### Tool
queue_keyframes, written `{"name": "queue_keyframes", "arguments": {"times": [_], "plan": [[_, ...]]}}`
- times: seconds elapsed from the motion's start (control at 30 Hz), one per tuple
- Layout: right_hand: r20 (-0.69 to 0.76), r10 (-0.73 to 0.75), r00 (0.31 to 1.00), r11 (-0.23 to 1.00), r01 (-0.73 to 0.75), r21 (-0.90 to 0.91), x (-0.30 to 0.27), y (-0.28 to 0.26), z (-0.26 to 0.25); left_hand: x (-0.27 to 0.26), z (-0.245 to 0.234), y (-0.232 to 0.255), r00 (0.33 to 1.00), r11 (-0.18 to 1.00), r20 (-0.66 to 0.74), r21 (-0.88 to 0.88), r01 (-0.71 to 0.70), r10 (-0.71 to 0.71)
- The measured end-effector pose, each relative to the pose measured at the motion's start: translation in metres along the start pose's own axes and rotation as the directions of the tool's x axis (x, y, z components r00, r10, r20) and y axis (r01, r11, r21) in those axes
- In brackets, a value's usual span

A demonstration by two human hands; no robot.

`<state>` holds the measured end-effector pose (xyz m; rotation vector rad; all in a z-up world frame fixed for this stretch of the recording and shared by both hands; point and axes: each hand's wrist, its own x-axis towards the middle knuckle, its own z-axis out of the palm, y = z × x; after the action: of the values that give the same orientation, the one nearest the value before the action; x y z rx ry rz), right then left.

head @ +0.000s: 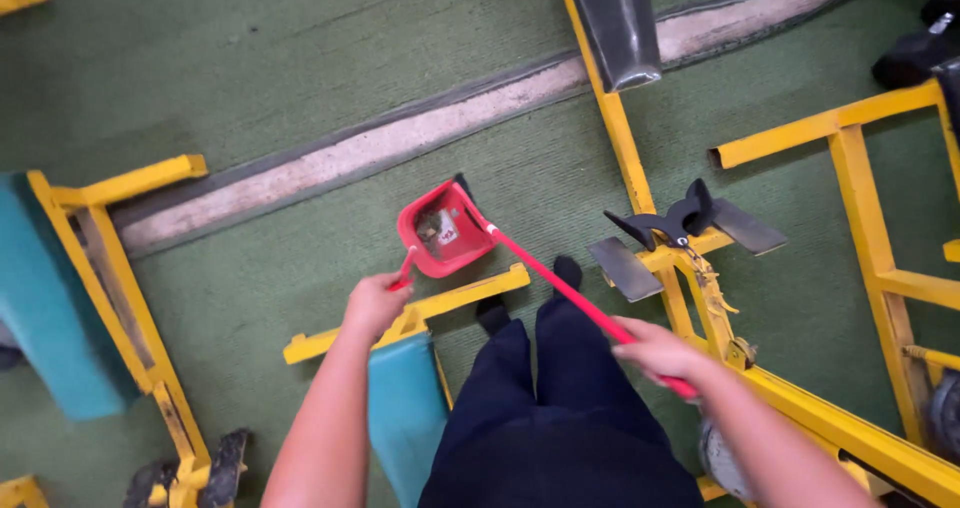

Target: Sweeping the gym floor around exercise equipment using a broom and dustpan.

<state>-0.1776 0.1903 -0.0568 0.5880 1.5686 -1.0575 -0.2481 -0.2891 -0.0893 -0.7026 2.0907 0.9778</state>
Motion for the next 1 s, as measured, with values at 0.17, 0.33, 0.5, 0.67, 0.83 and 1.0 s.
{"name": "queue_keyframes", "arguments": {"times": [0.17, 0.33, 0.5, 0.67, 0.83, 1.0], "plan": [[-0.097, -0.083, 0.992, 0.991, 0.072, -0.114, -0.064, 0.041, -0.06, 0.002, -0.008, -0.017, 0.996, 0.992, 0.018, -0.1, -0.082, 0.084], [-0.278, 0.067, 0.958, 0.998, -0.067, 0.009, -0.137, 0.056, -0.115, -0.056, -0.048, 0.084, 0.994, 0.996, 0.107, -0.086, -0.004, 0.014], [-0.341, 0.183, 0.922, 0.978, -0.135, 0.161, -0.182, 0.077, -0.191, -0.056, -0.064, 0.179, 0.969, 0.998, 0.24, 0.003, -0.064, 0.061], [-0.42, 0.198, 0.886, 0.967, -0.108, 0.23, -0.181, 0.101, -0.253, -0.045, -0.054, 0.306, 0.917, 0.963, 0.334, 0.083, -0.257, 0.216], [-0.489, 0.217, 0.845, 0.922, -0.012, 0.388, -0.133, 0.12, -0.281, -0.024, -0.018, 0.436, 0.906, 0.934, 0.366, 0.199, -0.297, 0.211], [-0.546, 0.112, 0.83, 0.726, 0.307, 0.616, -0.077, 0.112, -0.272, -0.002, 0.043, 0.542, 0.842, 0.885, 0.394, 0.131, -0.447, 0.368]]}}
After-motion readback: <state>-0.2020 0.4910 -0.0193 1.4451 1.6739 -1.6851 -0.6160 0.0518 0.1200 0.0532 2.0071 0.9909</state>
